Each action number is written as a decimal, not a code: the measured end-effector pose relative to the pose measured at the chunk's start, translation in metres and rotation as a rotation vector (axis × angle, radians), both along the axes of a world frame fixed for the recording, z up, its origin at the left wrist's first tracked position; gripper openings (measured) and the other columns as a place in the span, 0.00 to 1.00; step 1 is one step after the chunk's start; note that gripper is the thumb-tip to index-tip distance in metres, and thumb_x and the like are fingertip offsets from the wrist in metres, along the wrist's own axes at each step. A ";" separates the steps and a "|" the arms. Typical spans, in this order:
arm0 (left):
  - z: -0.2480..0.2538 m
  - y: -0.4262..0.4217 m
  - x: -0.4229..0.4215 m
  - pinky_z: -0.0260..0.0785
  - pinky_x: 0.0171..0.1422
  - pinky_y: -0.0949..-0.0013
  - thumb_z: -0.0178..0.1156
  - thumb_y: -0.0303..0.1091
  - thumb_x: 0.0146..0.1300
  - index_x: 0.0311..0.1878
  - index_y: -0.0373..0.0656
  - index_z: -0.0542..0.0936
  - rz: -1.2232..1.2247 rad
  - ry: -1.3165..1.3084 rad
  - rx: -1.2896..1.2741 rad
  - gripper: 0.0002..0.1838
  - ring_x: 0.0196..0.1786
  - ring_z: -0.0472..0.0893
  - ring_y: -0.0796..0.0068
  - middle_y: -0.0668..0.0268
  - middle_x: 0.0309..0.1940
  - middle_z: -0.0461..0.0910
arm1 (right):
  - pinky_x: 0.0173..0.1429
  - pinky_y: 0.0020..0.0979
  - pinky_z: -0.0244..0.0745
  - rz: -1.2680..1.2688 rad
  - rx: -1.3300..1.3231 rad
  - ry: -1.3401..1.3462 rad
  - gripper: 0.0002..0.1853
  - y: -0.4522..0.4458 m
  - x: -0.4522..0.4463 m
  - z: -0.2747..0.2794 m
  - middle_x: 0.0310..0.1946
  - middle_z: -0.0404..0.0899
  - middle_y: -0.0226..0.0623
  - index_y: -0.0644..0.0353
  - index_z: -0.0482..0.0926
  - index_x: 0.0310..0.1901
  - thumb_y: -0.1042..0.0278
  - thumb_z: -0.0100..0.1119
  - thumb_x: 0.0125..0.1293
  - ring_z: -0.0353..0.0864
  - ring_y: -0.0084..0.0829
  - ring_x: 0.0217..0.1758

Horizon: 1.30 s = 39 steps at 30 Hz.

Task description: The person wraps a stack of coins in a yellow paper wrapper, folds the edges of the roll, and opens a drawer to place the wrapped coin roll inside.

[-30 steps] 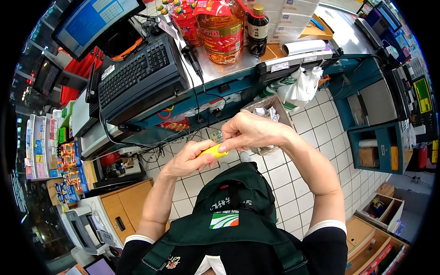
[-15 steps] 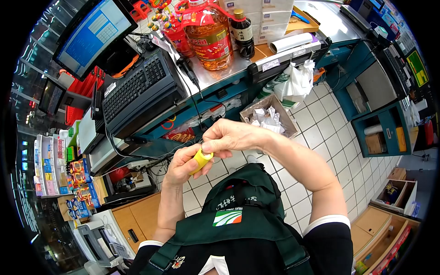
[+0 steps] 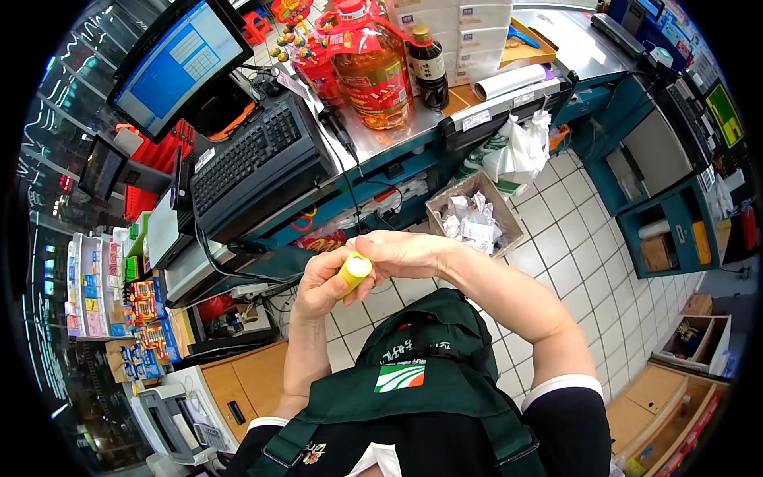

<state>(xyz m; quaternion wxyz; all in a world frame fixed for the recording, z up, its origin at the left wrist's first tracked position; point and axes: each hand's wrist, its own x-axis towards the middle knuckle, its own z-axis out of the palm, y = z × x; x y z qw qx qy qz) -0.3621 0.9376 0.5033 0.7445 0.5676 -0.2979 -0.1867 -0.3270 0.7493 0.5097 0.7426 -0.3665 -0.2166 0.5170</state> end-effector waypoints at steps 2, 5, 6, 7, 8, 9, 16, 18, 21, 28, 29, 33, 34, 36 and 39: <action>-0.002 0.002 0.002 0.62 0.24 0.80 0.56 0.44 0.66 0.49 0.36 0.77 0.011 -0.037 0.003 0.19 0.20 0.72 0.85 0.70 0.23 0.78 | 0.47 0.29 0.77 0.010 0.010 -0.010 0.37 0.000 0.004 -0.013 0.43 0.76 0.41 0.62 0.69 0.43 0.29 0.57 0.54 0.81 0.35 0.46; 0.008 0.004 -0.002 0.62 0.25 0.81 0.56 0.44 0.66 0.47 0.37 0.77 0.069 -0.020 0.052 0.18 0.21 0.72 0.85 0.70 0.24 0.78 | 0.43 0.22 0.63 -0.043 -0.069 -0.081 0.28 -0.001 0.003 -0.020 0.41 0.76 0.30 0.56 0.71 0.46 0.35 0.53 0.64 0.75 0.20 0.46; 0.010 0.007 -0.003 0.62 0.25 0.81 0.56 0.44 0.66 0.47 0.37 0.77 0.077 -0.024 0.054 0.18 0.21 0.72 0.85 0.70 0.24 0.78 | 0.46 0.24 0.65 -0.330 -0.177 -0.231 0.21 -0.003 0.003 -0.007 0.41 0.75 0.28 0.56 0.73 0.48 0.45 0.52 0.69 0.73 0.18 0.47; 0.011 0.008 -0.004 0.62 0.25 0.81 0.56 0.44 0.66 0.47 0.35 0.77 0.147 -0.021 0.108 0.19 0.21 0.71 0.85 0.68 0.26 0.78 | 0.48 0.25 0.66 -0.499 -0.205 -0.337 0.19 -0.005 0.003 0.003 0.41 0.75 0.28 0.58 0.73 0.50 0.50 0.51 0.70 0.73 0.19 0.47; 0.012 0.009 -0.005 0.62 0.26 0.81 0.55 0.45 0.66 0.47 0.33 0.76 0.219 -0.016 0.162 0.20 0.21 0.69 0.86 0.66 0.28 0.78 | 0.51 0.26 0.67 -0.667 -0.230 -0.442 0.18 -0.007 0.002 0.014 0.42 0.75 0.27 0.59 0.73 0.52 0.54 0.50 0.72 0.73 0.19 0.46; 0.014 0.008 -0.006 0.62 0.26 0.81 0.56 0.39 0.66 0.46 0.34 0.76 0.285 -0.034 0.198 0.16 0.22 0.71 0.86 0.66 0.26 0.79 | 0.57 0.29 0.67 -0.725 -0.278 -0.543 0.18 -0.008 -0.003 0.026 0.46 0.75 0.33 0.62 0.73 0.54 0.57 0.47 0.73 0.73 0.25 0.50; -0.010 -0.007 -0.008 0.68 0.31 0.67 0.60 0.27 0.57 0.41 0.33 0.76 0.507 -0.482 0.449 0.10 0.27 0.79 0.60 0.55 0.26 0.79 | 0.62 0.42 0.64 -0.790 -0.641 -1.179 0.27 0.037 -0.016 0.029 0.53 0.73 0.49 0.63 0.71 0.57 0.46 0.45 0.70 0.70 0.48 0.58; -0.018 -0.007 -0.007 0.68 0.32 0.65 0.59 0.26 0.56 0.39 0.33 0.76 0.523 -0.508 0.421 0.09 0.28 0.80 0.58 0.54 0.27 0.79 | 0.62 0.42 0.65 -0.794 -0.665 -1.118 0.29 0.043 -0.017 0.020 0.52 0.75 0.51 0.61 0.70 0.60 0.44 0.42 0.71 0.71 0.48 0.59; -0.012 -0.006 -0.010 0.68 0.34 0.71 0.59 0.28 0.59 0.41 0.33 0.77 0.463 -0.278 0.476 0.09 0.28 0.78 0.72 0.60 0.27 0.79 | 0.72 0.42 0.50 -0.485 -0.267 -0.438 0.40 0.031 -0.002 0.019 0.65 0.65 0.46 0.53 0.57 0.71 0.30 0.26 0.69 0.58 0.39 0.71; -0.021 -0.011 -0.010 0.68 0.35 0.71 0.60 0.30 0.59 0.45 0.33 0.76 0.449 -0.345 0.469 0.13 0.28 0.78 0.71 0.60 0.27 0.79 | 0.72 0.37 0.54 -0.346 -0.430 -0.577 0.33 0.024 0.003 0.014 0.65 0.63 0.52 0.60 0.58 0.69 0.42 0.30 0.74 0.63 0.41 0.69; -0.025 -0.013 -0.009 0.68 0.35 0.71 0.60 0.30 0.59 0.45 0.33 0.76 0.455 -0.346 0.462 0.13 0.28 0.78 0.71 0.60 0.27 0.79 | 0.70 0.37 0.57 -0.455 -0.422 -0.696 0.33 0.029 0.004 -0.009 0.64 0.66 0.51 0.57 0.60 0.69 0.41 0.31 0.74 0.66 0.40 0.67; -0.046 -0.012 -0.024 0.69 0.35 0.70 0.58 0.32 0.63 0.48 0.36 0.74 0.420 -0.148 0.455 0.13 0.28 0.79 0.72 0.62 0.26 0.79 | 0.68 0.38 0.60 -0.437 -0.271 0.002 0.32 0.023 -0.002 -0.031 0.59 0.72 0.48 0.58 0.66 0.66 0.41 0.36 0.73 0.68 0.37 0.65; -0.057 -0.008 -0.025 0.69 0.35 0.70 0.58 0.32 0.63 0.48 0.36 0.74 0.431 -0.145 0.449 0.13 0.28 0.79 0.72 0.62 0.26 0.79 | 0.68 0.38 0.60 -0.427 -0.278 -0.002 0.32 0.017 0.002 -0.046 0.59 0.72 0.48 0.58 0.66 0.66 0.41 0.36 0.73 0.68 0.37 0.65; -0.084 0.005 -0.027 0.69 0.38 0.63 0.58 0.35 0.63 0.49 0.38 0.74 0.490 -0.013 0.615 0.14 0.32 0.80 0.59 0.54 0.30 0.79 | 0.63 0.37 0.65 -0.582 -0.501 0.108 0.28 -0.004 0.015 -0.096 0.56 0.75 0.45 0.57 0.70 0.61 0.43 0.41 0.72 0.72 0.34 0.61; -0.110 0.018 -0.022 0.69 0.36 0.61 0.58 0.37 0.64 0.48 0.39 0.73 0.513 -0.062 0.724 0.14 0.32 0.80 0.52 0.52 0.29 0.79 | 0.53 0.31 0.72 -0.688 -0.718 0.307 0.21 -0.034 0.042 -0.168 0.46 0.80 0.38 0.56 0.74 0.55 0.50 0.47 0.72 0.78 0.27 0.48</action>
